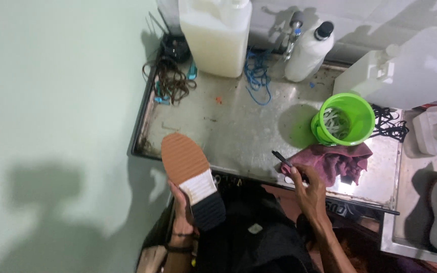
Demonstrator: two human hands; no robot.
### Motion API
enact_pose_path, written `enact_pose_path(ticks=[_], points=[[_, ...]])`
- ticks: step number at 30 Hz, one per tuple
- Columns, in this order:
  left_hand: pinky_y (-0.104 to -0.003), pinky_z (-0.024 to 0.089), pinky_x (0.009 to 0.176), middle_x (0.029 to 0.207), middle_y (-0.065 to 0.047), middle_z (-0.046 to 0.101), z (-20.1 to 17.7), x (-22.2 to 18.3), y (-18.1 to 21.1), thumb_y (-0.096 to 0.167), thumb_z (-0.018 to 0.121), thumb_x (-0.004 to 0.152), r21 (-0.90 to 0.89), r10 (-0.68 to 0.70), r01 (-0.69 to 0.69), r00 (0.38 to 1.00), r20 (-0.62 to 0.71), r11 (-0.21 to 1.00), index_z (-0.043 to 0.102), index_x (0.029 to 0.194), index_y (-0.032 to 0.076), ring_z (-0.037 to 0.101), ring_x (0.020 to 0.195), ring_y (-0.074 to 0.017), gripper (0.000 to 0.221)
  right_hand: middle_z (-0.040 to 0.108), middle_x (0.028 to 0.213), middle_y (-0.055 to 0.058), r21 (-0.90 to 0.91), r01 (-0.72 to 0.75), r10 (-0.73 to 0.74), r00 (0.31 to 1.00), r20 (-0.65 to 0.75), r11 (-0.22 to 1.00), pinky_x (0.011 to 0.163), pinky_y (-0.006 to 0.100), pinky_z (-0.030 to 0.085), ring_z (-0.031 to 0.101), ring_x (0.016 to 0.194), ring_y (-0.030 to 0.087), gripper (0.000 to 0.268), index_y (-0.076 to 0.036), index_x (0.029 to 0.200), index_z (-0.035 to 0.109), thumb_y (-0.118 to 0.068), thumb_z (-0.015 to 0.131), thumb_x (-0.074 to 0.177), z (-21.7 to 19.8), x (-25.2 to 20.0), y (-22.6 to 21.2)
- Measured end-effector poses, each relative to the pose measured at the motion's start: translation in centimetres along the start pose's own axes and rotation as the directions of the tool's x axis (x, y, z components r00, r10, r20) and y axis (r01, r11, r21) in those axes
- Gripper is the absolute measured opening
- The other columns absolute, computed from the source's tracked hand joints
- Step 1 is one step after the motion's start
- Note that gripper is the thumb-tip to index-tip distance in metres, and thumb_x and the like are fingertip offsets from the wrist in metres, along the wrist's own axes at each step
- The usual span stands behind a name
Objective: Applying a liquid substance to a shoe sole with a brush, wiping it clean, and marking it with a pen.
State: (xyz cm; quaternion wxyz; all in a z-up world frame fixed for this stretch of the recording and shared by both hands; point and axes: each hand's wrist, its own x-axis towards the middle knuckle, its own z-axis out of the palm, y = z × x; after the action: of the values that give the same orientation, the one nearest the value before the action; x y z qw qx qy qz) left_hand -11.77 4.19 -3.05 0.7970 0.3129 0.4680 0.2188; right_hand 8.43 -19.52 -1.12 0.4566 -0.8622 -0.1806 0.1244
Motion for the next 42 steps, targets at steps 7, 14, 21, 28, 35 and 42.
enact_pose_path(ticks=[7, 14, 21, 28, 35, 42], points=[[-0.048, 0.045, 0.107, 0.153, -0.014, 0.05, -4.5, 2.1, -1.9, 0.072, 0.014, 0.086, 0.037, -0.069, 0.069, 0.998, 0.014, 0.997, 0.032, 0.159, 0.019, 0.051, 0.135, -0.0344, 0.092, 0.072, 0.105, 0.006, 0.003, -0.18, 0.18, 0.982, -0.065, 0.984, 0.083, 0.036, 0.05, 0.065, 0.099, 0.021, 0.032, -0.008, 0.116, 0.072, -0.033, 0.061, 0.099, 1.6, -4.0, 0.3], [-0.049, 0.051, 0.095, 0.132, -0.015, 0.062, -6.7, 2.6, -2.5, 0.07, 0.021, 0.093, -0.057, -0.018, 0.019, 1.0, 0.018, 0.998, 0.047, 0.149, 0.016, 0.061, 0.117, -0.0338, 0.082, 0.072, 0.114, 0.008, 0.008, -0.186, 0.186, 0.979, -0.087, 0.983, 0.088, 0.037, 0.052, 0.066, 0.108, 0.023, 0.039, -0.007, 0.122, 0.07, -0.037, 0.06, 0.099, 2.5, -4.4, -0.4], [-0.048, 0.046, 0.107, 0.143, -0.018, 0.06, -4.0, 1.5, 0.5, 0.068, 0.014, 0.092, 0.002, -0.133, 0.134, 0.987, 0.084, 0.991, 0.043, 0.155, 0.013, 0.057, 0.131, -0.0364, 0.089, 0.072, 0.107, 0.008, -0.046, -0.077, 0.07, 0.987, -0.142, 0.996, 0.087, 0.037, 0.049, 0.066, 0.103, 0.022, 0.033, -0.007, 0.116, 0.073, -0.033, 0.062, 0.099, 2.2, -3.4, -1.4], [-0.048, 0.041, 0.111, 0.155, -0.013, 0.048, -0.7, 2.2, 0.4, 0.068, 0.022, 0.09, -0.185, -0.077, 0.108, 0.983, 0.166, 0.977, 0.033, 0.16, 0.018, 0.048, 0.138, -0.0329, 0.087, 0.076, 0.097, 0.004, 0.014, -0.023, 0.024, 0.997, -0.08, 1.0, 0.083, 0.036, 0.052, 0.068, 0.096, 0.02, 0.026, -0.01, 0.102, 0.077, -0.03, 0.06, 0.1, 2.1, -1.2, -3.2], [-0.051, 0.035, 0.116, 0.159, -0.013, 0.041, 1.9, 2.8, 0.3, 0.068, 0.014, 0.096, -0.018, 0.075, -0.073, 0.979, 0.187, 0.997, 0.028, 0.161, 0.019, 0.044, 0.142, -0.0341, 0.082, 0.07, 0.086, 0.015, 0.029, 0.191, -0.188, 0.978, -0.087, 0.981, 0.077, 0.041, 0.055, 0.071, 0.08, 0.034, 0.016, -0.011, 0.109, 0.077, -0.023, 0.07, 0.1, 4.0, 2.5, -2.9], [-0.055, 0.021, 0.124, 0.166, -0.01, 0.024, 7.2, 4.4, 0.3, 0.07, 0.014, 0.099, 0.102, 0.282, -0.306, 0.939, 0.198, 0.946, 0.016, 0.165, 0.019, 0.034, 0.147, -0.0353, 0.083, 0.073, 0.08, 0.002, 0.167, 0.419, -0.432, 0.9, 0.055, 0.893, 0.075, 0.035, 0.052, 0.07, 0.072, 0.023, 0.015, -0.022, 0.101, 0.083, -0.02, 0.079, 0.087, 5.0, 5.5, -7.3]])
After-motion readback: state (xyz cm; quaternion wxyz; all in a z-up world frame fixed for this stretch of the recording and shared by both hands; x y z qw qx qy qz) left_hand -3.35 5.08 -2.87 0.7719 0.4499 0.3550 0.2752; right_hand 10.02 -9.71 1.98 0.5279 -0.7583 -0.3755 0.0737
